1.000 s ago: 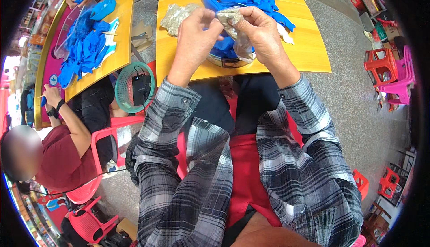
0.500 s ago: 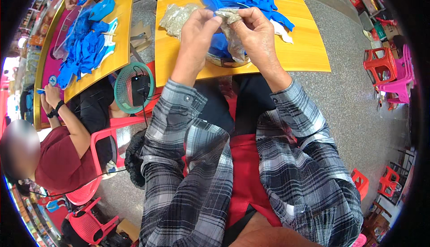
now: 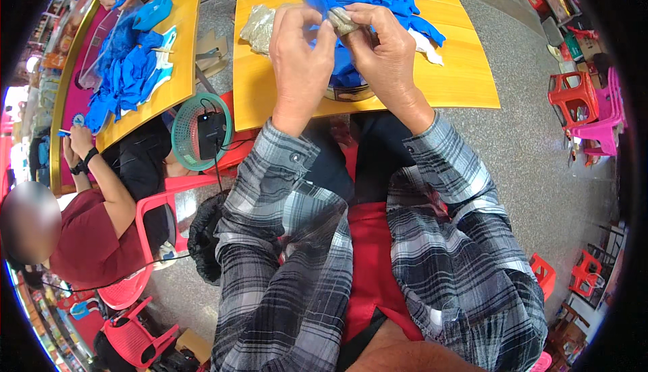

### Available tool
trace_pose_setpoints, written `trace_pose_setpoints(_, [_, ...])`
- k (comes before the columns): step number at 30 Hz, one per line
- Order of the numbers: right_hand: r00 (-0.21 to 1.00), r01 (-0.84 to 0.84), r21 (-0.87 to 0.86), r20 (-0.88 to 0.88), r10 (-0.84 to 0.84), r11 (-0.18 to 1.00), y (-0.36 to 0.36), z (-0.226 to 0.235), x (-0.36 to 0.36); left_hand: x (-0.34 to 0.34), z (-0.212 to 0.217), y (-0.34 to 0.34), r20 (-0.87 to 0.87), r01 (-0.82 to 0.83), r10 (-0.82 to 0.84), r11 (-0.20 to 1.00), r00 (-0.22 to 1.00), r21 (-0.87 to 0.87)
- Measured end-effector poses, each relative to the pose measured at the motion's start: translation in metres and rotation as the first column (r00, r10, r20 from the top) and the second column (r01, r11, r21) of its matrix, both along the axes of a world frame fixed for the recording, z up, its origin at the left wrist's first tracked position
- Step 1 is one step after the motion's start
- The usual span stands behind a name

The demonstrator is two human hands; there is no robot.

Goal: Assembling shoe components by inserting filler material into blue fabric pouches.

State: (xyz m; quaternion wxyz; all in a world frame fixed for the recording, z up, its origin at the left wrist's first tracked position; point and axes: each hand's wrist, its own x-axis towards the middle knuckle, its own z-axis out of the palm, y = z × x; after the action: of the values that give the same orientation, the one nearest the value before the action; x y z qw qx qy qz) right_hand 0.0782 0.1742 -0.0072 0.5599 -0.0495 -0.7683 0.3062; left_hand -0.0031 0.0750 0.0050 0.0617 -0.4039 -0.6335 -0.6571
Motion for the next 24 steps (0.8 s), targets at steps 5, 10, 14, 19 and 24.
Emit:
trace_pose_setpoints(5, [0.999,0.025,0.013,0.036,-0.025,1.000,0.000,0.001,0.000,0.004,0.001,-0.002,-0.412,-0.130,0.101,0.991,0.905,-0.042])
trace_pose_setpoints(10, [0.997,0.033,0.085,0.071,-0.039,0.996,0.002,-0.001,-0.001,0.004,-0.008,-0.004,-0.128,0.006,-0.005,1.000,0.992,0.007])
trace_pose_setpoints(14, [0.995,0.051,0.257,0.069,-0.071,0.965,0.009,-0.001,-0.001,0.000,-0.013,-0.005,0.422,0.215,-0.252,0.967,0.871,0.135])
trace_pose_setpoints(19, [0.998,-0.005,0.315,0.068,-0.017,0.949,0.017,-0.004,-0.001,-0.011,-0.006,-0.012,0.608,0.362,-0.494,0.870,0.622,0.336])
trace_pose_setpoints(24, [0.994,-0.056,0.381,0.105,0.018,0.923,0.018,0.002,0.000,-0.027,-0.009,-0.022,0.625,0.488,-0.636,0.763,0.452,0.424])
